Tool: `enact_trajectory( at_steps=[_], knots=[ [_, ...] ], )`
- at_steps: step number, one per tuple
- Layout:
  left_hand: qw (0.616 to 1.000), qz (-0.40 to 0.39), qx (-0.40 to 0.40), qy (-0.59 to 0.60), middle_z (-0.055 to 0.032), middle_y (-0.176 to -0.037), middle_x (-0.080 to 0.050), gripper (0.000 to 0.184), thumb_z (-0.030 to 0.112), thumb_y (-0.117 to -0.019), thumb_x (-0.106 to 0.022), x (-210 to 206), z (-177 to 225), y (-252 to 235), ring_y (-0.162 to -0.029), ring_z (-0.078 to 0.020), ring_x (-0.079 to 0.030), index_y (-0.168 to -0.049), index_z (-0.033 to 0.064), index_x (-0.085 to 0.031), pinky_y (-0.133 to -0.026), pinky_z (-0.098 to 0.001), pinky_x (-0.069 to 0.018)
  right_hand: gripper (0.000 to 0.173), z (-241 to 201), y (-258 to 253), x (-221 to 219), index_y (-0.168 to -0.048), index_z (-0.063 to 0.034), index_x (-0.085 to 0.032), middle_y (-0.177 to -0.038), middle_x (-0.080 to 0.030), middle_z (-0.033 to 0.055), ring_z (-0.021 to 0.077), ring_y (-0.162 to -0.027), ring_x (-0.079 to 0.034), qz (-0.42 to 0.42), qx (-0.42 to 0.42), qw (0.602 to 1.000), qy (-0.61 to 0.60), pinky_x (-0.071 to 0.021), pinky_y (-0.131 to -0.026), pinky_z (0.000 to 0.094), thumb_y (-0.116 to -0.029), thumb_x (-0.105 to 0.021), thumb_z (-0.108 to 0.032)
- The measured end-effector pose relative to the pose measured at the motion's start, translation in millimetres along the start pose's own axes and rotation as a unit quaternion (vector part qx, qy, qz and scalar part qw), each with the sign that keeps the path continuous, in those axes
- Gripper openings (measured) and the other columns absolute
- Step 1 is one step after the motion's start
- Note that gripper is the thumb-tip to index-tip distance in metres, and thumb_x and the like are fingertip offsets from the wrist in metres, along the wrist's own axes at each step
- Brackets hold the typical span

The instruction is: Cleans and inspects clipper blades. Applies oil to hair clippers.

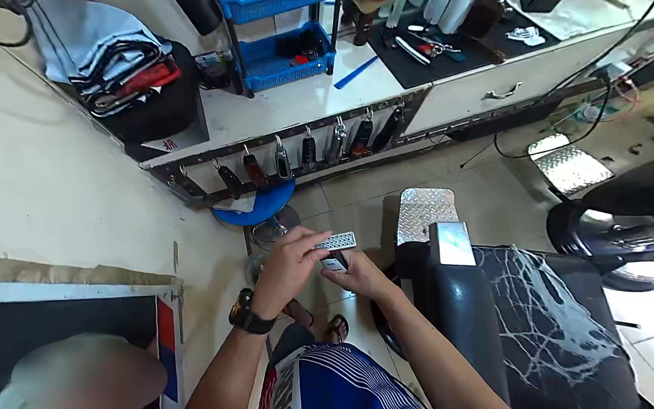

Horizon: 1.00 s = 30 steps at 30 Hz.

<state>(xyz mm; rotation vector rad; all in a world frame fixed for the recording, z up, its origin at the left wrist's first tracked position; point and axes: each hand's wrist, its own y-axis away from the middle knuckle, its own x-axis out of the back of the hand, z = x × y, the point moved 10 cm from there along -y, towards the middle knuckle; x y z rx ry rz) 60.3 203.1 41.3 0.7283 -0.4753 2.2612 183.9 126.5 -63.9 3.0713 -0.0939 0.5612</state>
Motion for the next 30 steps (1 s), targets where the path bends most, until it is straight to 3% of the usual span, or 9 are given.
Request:
enact_trajectory(
  at_steps=[4, 8, 13, 17, 21, 25, 30],
  knots=[
    [0.992, -0.065, 0.058, -0.087, -0.0099, -0.116, -0.071, 0.028, 0.023, -0.1016, -0.064, -22, -32, 16, -0.105, -0.0210, -0.069, -0.126, 0.0128, -0.074, -0.097, -0.0438, -0.0563, 0.051, 19, 42, 18, -0.126, -0.0037, -0.060, -0.096, -0.072, 0.0055, 0.0103, -0.085, -0.070, 0.022, -0.028, 0.999, -0.035, -0.0595, -0.079, 0.0340, -0.0930, -0.071, -0.041],
    [0.998, -0.054, 0.027, -0.006, -0.0044, -0.116, -0.070, 0.027, 0.025, -0.1001, -0.066, -56, 16, 18, -0.103, -0.0128, -0.069, -0.124, 0.0151, -0.075, -0.093, -0.0350, -0.0592, 0.048, 28, 69, 14, -0.124, -0.0036, -0.062, -0.097, -0.073, 0.0053, 0.0101, -0.085, -0.070, 0.015, -0.039, 0.996, -0.078, -0.0599, -0.081, 0.0338, -0.0927, -0.072, -0.039],
    [0.990, -0.097, 0.070, -0.069, -0.0084, -0.119, -0.070, 0.029, 0.024, -0.1005, -0.065, -59, -17, 23, -0.107, -0.0172, -0.068, -0.127, 0.0144, -0.073, -0.097, -0.0373, -0.0554, 0.055, 35, 90, 33, -0.131, -0.0055, -0.057, -0.099, -0.072, 0.0055, 0.0116, -0.083, -0.070, 0.041, -0.082, 0.990, -0.108, -0.0606, -0.079, 0.0352, -0.0914, -0.072, -0.040],
    [0.996, -0.080, -0.002, 0.030, -0.0041, -0.120, -0.070, 0.028, 0.021, -0.1007, -0.065, -82, 37, 19, -0.107, -0.0112, -0.068, -0.127, 0.0150, -0.074, -0.095, -0.0308, -0.0579, 0.046, 27, 95, 26, -0.126, -0.0070, -0.061, -0.097, -0.072, 0.0034, 0.0089, -0.083, -0.070, 0.009, -0.073, 0.992, -0.101, -0.0591, -0.079, 0.0325, -0.0927, -0.071, -0.038],
    [0.994, -0.093, 0.040, -0.045, -0.0074, -0.119, -0.070, 0.029, 0.023, -0.1002, -0.065, -73, -4, 28, -0.105, -0.0145, -0.068, -0.127, 0.0152, -0.074, -0.094, -0.0341, -0.0576, 0.051, 31, 104, 36, -0.130, -0.0088, -0.057, -0.097, -0.071, 0.0042, 0.0108, -0.082, -0.070, 0.029, -0.082, 0.989, -0.120, -0.0604, -0.077, 0.0337, -0.0921, -0.071, -0.039],
    [0.998, -0.064, -0.018, 0.012, -0.0041, -0.120, -0.070, 0.027, 0.024, -0.1008, -0.066, -88, 48, 27, -0.107, -0.0117, -0.068, -0.125, 0.0161, -0.074, -0.095, -0.0326, -0.0584, 0.048, 27, 108, 33, -0.126, -0.0076, -0.061, -0.098, -0.072, 0.0053, 0.0122, -0.086, -0.070, 0.013, -0.088, 0.994, -0.068, -0.0583, -0.082, 0.0369, -0.0926, -0.070, -0.041],
    [0.996, -0.071, 0.000, -0.050, -0.0058, -0.118, -0.070, 0.028, 0.023, -0.1001, -0.065, -71, 24, 28, -0.105, -0.0128, -0.067, -0.126, 0.0153, -0.074, -0.094, -0.0327, -0.0569, 0.050, 26, 116, 37, -0.128, -0.0068, -0.058, -0.098, -0.071, 0.0046, 0.0104, -0.084, -0.070, 0.031, -0.055, 0.992, -0.107, -0.0601, -0.079, 0.0338, -0.0928, -0.071, -0.040]
  ],
)
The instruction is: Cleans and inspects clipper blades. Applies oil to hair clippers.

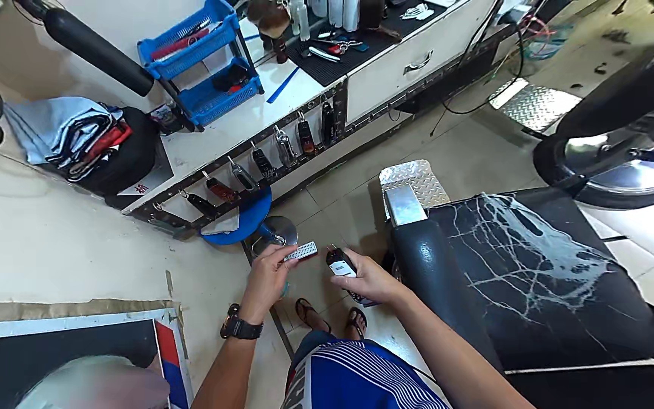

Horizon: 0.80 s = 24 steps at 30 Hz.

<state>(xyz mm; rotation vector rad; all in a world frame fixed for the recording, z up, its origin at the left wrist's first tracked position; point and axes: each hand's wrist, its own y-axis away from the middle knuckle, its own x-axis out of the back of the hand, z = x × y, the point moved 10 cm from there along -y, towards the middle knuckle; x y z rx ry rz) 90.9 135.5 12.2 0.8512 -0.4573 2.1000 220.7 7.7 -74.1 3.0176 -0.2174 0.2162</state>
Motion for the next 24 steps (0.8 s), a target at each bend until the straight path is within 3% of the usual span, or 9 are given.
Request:
enact_trajectory(
  at_steps=[3, 5, 8, 12, 17, 21, 24],
  knots=[
    [0.997, 0.023, -0.055, 0.050, -0.0046, -0.117, -0.069, 0.026, 0.022, -0.0999, -0.067, -5, 45, 2, -0.105, -0.0120, -0.068, -0.123, 0.0134, -0.075, -0.093, -0.0321, -0.0593, 0.050, -3, 2, -5, -0.129, -0.0067, -0.059, -0.098, -0.072, 0.0024, 0.0076, -0.084, -0.070, 0.005, 0.010, 1.000, -0.018, -0.0599, -0.080, 0.0307, -0.0926, -0.072, -0.039],
    [0.996, 0.013, -0.070, 0.058, -0.0046, -0.116, -0.069, 0.026, 0.021, -0.1004, -0.066, -11, 45, 3, -0.102, -0.0115, -0.068, -0.124, 0.0137, -0.075, -0.092, -0.0317, -0.0598, 0.050, -10, 5, -4, -0.130, -0.0054, -0.059, -0.097, -0.073, 0.0017, 0.0077, -0.081, -0.070, 0.018, 0.023, 0.997, -0.065, -0.0612, -0.076, 0.0292, -0.0920, -0.074, -0.034],
    [0.999, 0.010, -0.030, 0.001, -0.0059, -0.117, -0.070, 0.028, 0.023, -0.1006, -0.065, 2, 18, 6, -0.103, -0.0124, -0.068, -0.126, 0.0142, -0.073, -0.093, -0.0323, -0.0585, 0.052, -5, 8, 1, -0.131, -0.0045, -0.055, -0.096, -0.071, 0.0031, 0.0094, -0.079, -0.070, 0.024, 0.023, 0.997, -0.075, -0.0613, -0.075, 0.0301, -0.0916, -0.074, -0.033],
    [0.995, 0.034, -0.072, 0.065, -0.0054, -0.115, -0.069, 0.027, 0.020, -0.0997, -0.067, -8, 63, 13, -0.102, -0.0113, -0.068, -0.124, 0.0126, -0.075, -0.091, -0.0300, -0.0592, 0.045, -9, 9, -4, -0.123, -0.0036, -0.062, -0.095, -0.074, 0.0005, 0.0053, -0.081, -0.071, 0.044, 0.054, 0.996, -0.053, -0.0613, -0.077, 0.0276, -0.0918, -0.074, -0.034],
    [1.000, 0.002, 0.003, 0.024, -0.0065, -0.117, -0.069, 0.028, 0.023, -0.1011, -0.064, 6, 13, 23, -0.100, -0.0118, -0.069, -0.127, 0.0142, -0.073, -0.090, -0.0301, -0.0587, 0.052, -17, 18, 9, -0.123, 0.0004, -0.058, -0.094, -0.072, 0.0024, 0.0054, -0.082, -0.070, 0.105, 0.090, 0.990, -0.032, -0.0612, -0.075, 0.0264, -0.0912, -0.074, -0.037],
    [0.990, 0.030, -0.063, 0.125, -0.0056, -0.118, -0.069, 0.028, 0.022, -0.1006, -0.066, 3, 67, 24, -0.103, -0.0107, -0.068, -0.125, 0.0120, -0.073, -0.089, -0.0283, -0.0598, 0.049, -31, 16, 3, -0.123, -0.0010, -0.064, -0.098, -0.075, 0.0003, 0.0009, -0.089, -0.071, 0.105, 0.141, 0.984, 0.027, -0.0609, -0.082, 0.0242, -0.0929, -0.074, -0.039],
    [0.999, 0.020, -0.018, 0.039, -0.0057, -0.117, -0.070, 0.027, 0.023, -0.1007, -0.065, 10, 19, 28, -0.103, -0.0117, -0.069, -0.125, 0.0147, -0.074, -0.091, -0.0312, -0.0587, 0.053, -31, 15, 8, -0.123, 0.0004, -0.059, -0.094, -0.073, 0.0015, 0.0042, -0.082, -0.070, 0.110, 0.116, 0.987, 0.004, -0.0610, -0.076, 0.0256, -0.0923, -0.073, -0.040]
  ],
)
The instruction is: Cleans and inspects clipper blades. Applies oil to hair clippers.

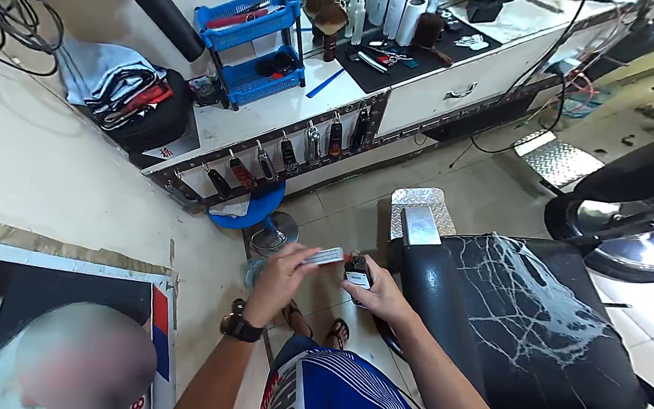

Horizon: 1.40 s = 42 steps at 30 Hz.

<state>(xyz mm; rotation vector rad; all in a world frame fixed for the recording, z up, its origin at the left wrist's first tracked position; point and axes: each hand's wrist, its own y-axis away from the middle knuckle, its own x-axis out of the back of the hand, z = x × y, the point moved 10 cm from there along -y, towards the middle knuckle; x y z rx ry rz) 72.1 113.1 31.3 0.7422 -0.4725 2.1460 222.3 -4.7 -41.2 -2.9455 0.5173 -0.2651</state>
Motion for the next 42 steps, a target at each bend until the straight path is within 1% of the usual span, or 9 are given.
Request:
enact_trajectory(
  at_steps=[5, 13, 20, 22, 25, 29, 34, 37, 42],
  knots=[
    [0.937, 0.038, 0.244, 0.247, -0.0148, -0.121, -0.069, 0.034, 0.018, -0.1072, -0.053, -25, -93, 32, -0.100, -0.0219, -0.073, -0.134, -0.0020, -0.060, -0.089, -0.0383, -0.0630, 0.043, 15, -3, 5, -0.127, 0.0024, -0.046, -0.085, -0.068, 0.0063, 0.0189, -0.073, -0.070, 0.082, -0.071, 0.939, -0.325, -0.0631, -0.073, 0.0366, -0.1029, -0.057, -0.031],
    [0.908, 0.139, 0.242, 0.313, -0.0189, -0.127, -0.061, 0.045, 0.026, -0.1102, -0.034, -74, -72, 23, -0.117, -0.0201, -0.062, -0.139, -0.0049, -0.049, -0.102, -0.0391, -0.0519, 0.022, 23, -21, -31, -0.124, -0.0038, -0.047, -0.104, -0.068, 0.0153, 0.0245, -0.097, -0.070, 0.180, -0.111, 0.816, -0.537, -0.0595, -0.090, 0.0420, -0.1026, -0.049, -0.009],
    [0.883, 0.267, 0.227, 0.311, -0.0126, -0.098, -0.067, 0.033, 0.021, -0.1106, -0.041, -51, -82, 16, -0.090, -0.0164, -0.068, -0.126, -0.0041, -0.054, -0.083, -0.0339, -0.0581, 0.025, 22, -12, -51, -0.120, -0.0020, -0.051, -0.122, -0.067, 0.0219, 0.0306, -0.114, -0.067, 0.187, -0.106, 0.780, -0.588, -0.0557, -0.099, 0.0469, -0.0960, -0.054, 0.005],
    [0.898, 0.247, 0.204, 0.303, -0.0120, -0.095, -0.067, 0.033, 0.021, -0.1110, -0.040, -41, -78, 10, -0.087, -0.0167, -0.068, -0.127, -0.0048, -0.052, -0.082, -0.0343, -0.0587, 0.030, 7, -9, -55, -0.124, -0.0059, -0.056, -0.139, -0.060, 0.0223, 0.0330, -0.127, -0.061, 0.091, -0.088, 0.792, -0.597, -0.0503, -0.106, 0.0484, -0.0986, -0.066, -0.019],
    [0.944, 0.175, 0.135, 0.244, -0.0090, -0.093, -0.070, 0.031, 0.021, -0.1106, -0.039, -18, -63, -1, -0.086, -0.0159, -0.070, -0.127, -0.0024, -0.052, -0.082, -0.0340, -0.0592, 0.093, -13, 6, -57, -0.137, -0.0132, -0.062, -0.152, -0.051, 0.0164, 0.0355, -0.138, -0.050, -0.110, -0.143, 0.789, -0.587, -0.0458, -0.111, 0.0547, -0.0765, -0.062, -0.084],
    [0.990, 0.020, 0.069, 0.124, -0.0039, -0.092, -0.071, 0.034, 0.025, -0.1089, -0.044, -23, -37, -13, -0.084, -0.0118, -0.070, -0.131, 0.0017, -0.054, -0.081, -0.0326, -0.0595, 0.093, -2, 30, -68, -0.154, -0.0134, -0.040, -0.139, -0.060, 0.0188, 0.0343, -0.118, -0.066, -0.302, -0.248, 0.780, -0.489, -0.0604, -0.092, 0.0467, -0.0894, -0.050, -0.079],
    [0.995, -0.049, 0.080, 0.026, -0.0047, -0.101, -0.074, 0.037, 0.033, -0.1094, -0.045, -40, -26, -20, -0.090, -0.0153, -0.072, -0.133, 0.0073, -0.057, -0.084, -0.0405, -0.0600, 0.059, 17, 42, -94, -0.133, -0.0136, -0.054, -0.111, -0.070, 0.0101, 0.0138, -0.066, -0.067, -0.337, -0.310, 0.778, -0.430, -0.0581, -0.054, 0.0267, -0.1076, -0.026, -0.059],
    [0.994, 0.068, 0.063, -0.049, -0.0105, -0.128, -0.062, 0.039, 0.034, -0.1073, -0.049, -6, -12, -17, -0.113, -0.0207, -0.064, -0.134, 0.0076, -0.062, -0.095, -0.0446, -0.0556, 0.070, 35, 40, -93, -0.119, -0.0085, -0.059, -0.098, -0.068, 0.0088, 0.0137, -0.065, -0.066, -0.248, -0.346, 0.768, -0.479, -0.0578, -0.054, 0.0263, -0.1072, -0.013, -0.060],
    [0.999, -0.028, -0.018, 0.034, -0.0069, -0.111, -0.068, 0.029, 0.025, -0.0970, -0.071, -58, 38, 21, -0.100, -0.0124, -0.066, -0.123, 0.0128, -0.075, -0.089, -0.0298, -0.0574, 0.069, 55, 24, -70, -0.121, -0.0083, -0.062, -0.098, -0.074, 0.0113, 0.0182, -0.086, -0.074, -0.053, -0.331, 0.754, -0.565, -0.0628, -0.073, 0.0326, -0.1093, -0.013, -0.055]
  ],
)
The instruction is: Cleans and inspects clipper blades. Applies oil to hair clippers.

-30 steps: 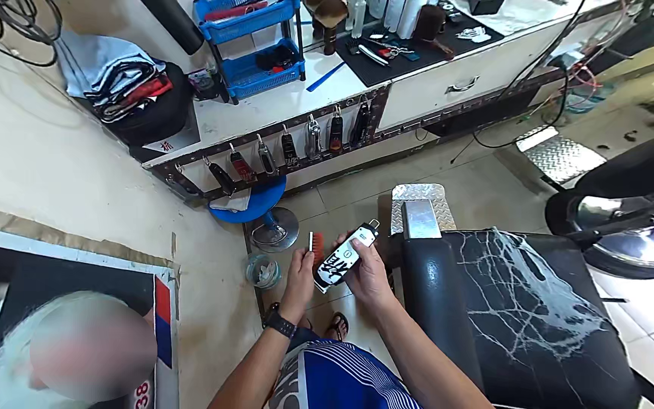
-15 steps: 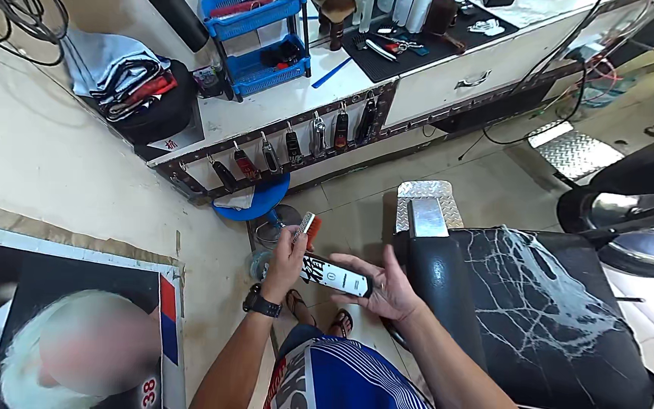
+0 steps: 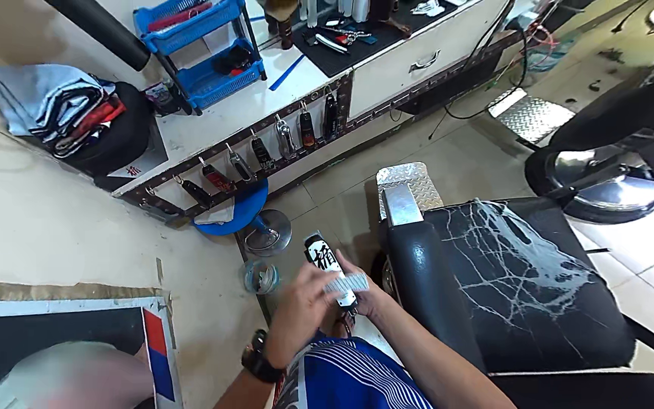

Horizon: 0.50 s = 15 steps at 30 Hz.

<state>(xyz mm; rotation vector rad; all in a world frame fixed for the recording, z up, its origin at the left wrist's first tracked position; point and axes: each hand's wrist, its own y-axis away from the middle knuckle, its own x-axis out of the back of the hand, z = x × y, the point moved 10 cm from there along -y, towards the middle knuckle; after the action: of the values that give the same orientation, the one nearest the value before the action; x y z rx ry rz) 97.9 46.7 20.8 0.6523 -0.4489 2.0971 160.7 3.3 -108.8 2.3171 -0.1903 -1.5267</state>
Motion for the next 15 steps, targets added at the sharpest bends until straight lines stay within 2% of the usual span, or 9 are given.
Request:
enact_trajectory(
  at_steps=[1, 2, 3, 5, 7, 10, 11, 13, 15],
  knots=[
    [1.000, -0.006, -0.012, -0.001, -0.0059, -0.108, -0.068, 0.029, 0.025, -0.0962, -0.072, -8, 0, 2, -0.099, -0.0110, -0.065, -0.123, 0.0136, -0.076, -0.088, -0.0274, -0.0569, 0.070, -4, -2, -1, -0.122, -0.0078, -0.062, -0.100, -0.075, 0.0121, 0.0189, -0.088, -0.074, -0.009, 0.011, 1.000, -0.006, -0.0629, -0.077, 0.0343, -0.1088, -0.013, -0.056],
    [1.000, 0.011, -0.015, -0.024, -0.0061, -0.107, -0.068, 0.029, 0.026, -0.0965, -0.072, -4, -5, 0, -0.098, -0.0117, -0.066, -0.123, 0.0135, -0.076, -0.088, -0.0279, -0.0571, 0.071, -7, -2, 0, -0.121, -0.0079, -0.063, -0.098, -0.074, 0.0115, 0.0179, -0.084, -0.074, -0.002, 0.019, 1.000, 0.007, -0.0626, -0.073, 0.0328, -0.1086, -0.012, -0.057],
    [0.997, 0.045, -0.010, -0.064, -0.0081, -0.107, -0.069, 0.030, 0.026, -0.0972, -0.070, 8, -11, -7, -0.097, -0.0147, -0.067, -0.123, 0.0124, -0.075, -0.087, -0.0318, -0.0579, 0.073, -9, -2, 2, -0.117, -0.0087, -0.063, -0.092, -0.073, 0.0100, 0.0161, -0.073, -0.071, 0.019, 0.021, 0.999, 0.025, -0.0599, -0.061, 0.0288, -0.1082, -0.010, -0.058],
    [0.983, 0.117, 0.019, -0.139, -0.0121, -0.108, -0.070, 0.031, 0.027, -0.0985, -0.068, 41, -29, -22, -0.096, -0.0200, -0.069, -0.125, 0.0115, -0.075, -0.086, -0.0378, -0.0594, 0.073, -8, -2, 3, -0.118, -0.0079, -0.059, -0.095, -0.068, 0.0099, 0.0157, -0.069, -0.067, 0.016, 0.014, 0.999, 0.028, -0.0560, -0.054, 0.0257, -0.1076, -0.007, -0.058],
    [0.980, 0.132, 0.030, -0.143, -0.0099, -0.108, -0.069, 0.032, 0.030, -0.0985, -0.068, 52, -35, -25, -0.095, -0.0170, -0.068, -0.126, 0.0134, -0.074, -0.086, -0.0354, -0.0591, 0.073, -7, -4, 3, -0.119, -0.0067, -0.058, -0.097, -0.068, 0.0115, 0.0169, -0.069, -0.067, 0.015, 0.017, 1.000, 0.014, -0.0564, -0.054, 0.0262, -0.1076, -0.008, -0.058],
    [0.998, 0.030, -0.021, -0.059, -0.0049, -0.107, -0.071, 0.030, 0.029, -0.0973, -0.071, 19, -9, -18, -0.096, -0.0107, -0.068, -0.123, 0.0149, -0.076, -0.087, -0.0292, -0.0586, 0.072, -12, -2, 2, -0.117, -0.0069, -0.062, -0.088, -0.072, 0.0126, 0.0181, -0.066, -0.069, 0.041, 0.040, 0.998, 0.019, -0.0577, -0.053, 0.0287, -0.1089, -0.011, -0.056],
    [0.998, 0.020, -0.018, -0.063, -0.0048, -0.107, -0.070, 0.029, 0.029, -0.0984, -0.069, 17, -9, -19, -0.096, -0.0108, -0.067, -0.123, 0.0150, -0.076, -0.087, -0.0295, -0.0582, 0.071, -14, -2, 1, -0.118, -0.0067, -0.062, -0.087, -0.072, 0.0126, 0.0183, -0.065, -0.069, 0.038, 0.043, 0.998, 0.029, -0.0578, -0.053, 0.0290, -0.1093, -0.011, -0.055],
    [0.991, 0.065, 0.020, -0.113, -0.0085, -0.106, -0.072, 0.031, 0.031, -0.1014, -0.064, 39, -26, -29, -0.096, -0.0162, -0.069, -0.123, 0.0125, -0.076, -0.088, -0.0364, -0.0583, 0.069, -13, -3, -4, -0.121, -0.0076, -0.057, -0.095, -0.069, 0.0110, 0.0172, -0.069, -0.067, 0.015, 0.035, 0.998, 0.055, -0.0568, -0.054, 0.0274, -0.1092, -0.008, -0.054],
    [0.987, 0.100, 0.034, -0.121, -0.0073, -0.104, -0.070, 0.032, 0.034, -0.0998, -0.066, 55, -33, -37, -0.093, -0.0137, -0.068, -0.123, 0.0137, -0.076, -0.085, -0.0328, -0.0590, 0.068, -12, -4, -6, -0.124, -0.0079, -0.056, -0.098, -0.068, 0.0112, 0.0176, -0.070, -0.067, 0.013, 0.030, 0.998, 0.057, -0.0565, -0.054, 0.0271, -0.1094, -0.008, -0.054]
  ],
)
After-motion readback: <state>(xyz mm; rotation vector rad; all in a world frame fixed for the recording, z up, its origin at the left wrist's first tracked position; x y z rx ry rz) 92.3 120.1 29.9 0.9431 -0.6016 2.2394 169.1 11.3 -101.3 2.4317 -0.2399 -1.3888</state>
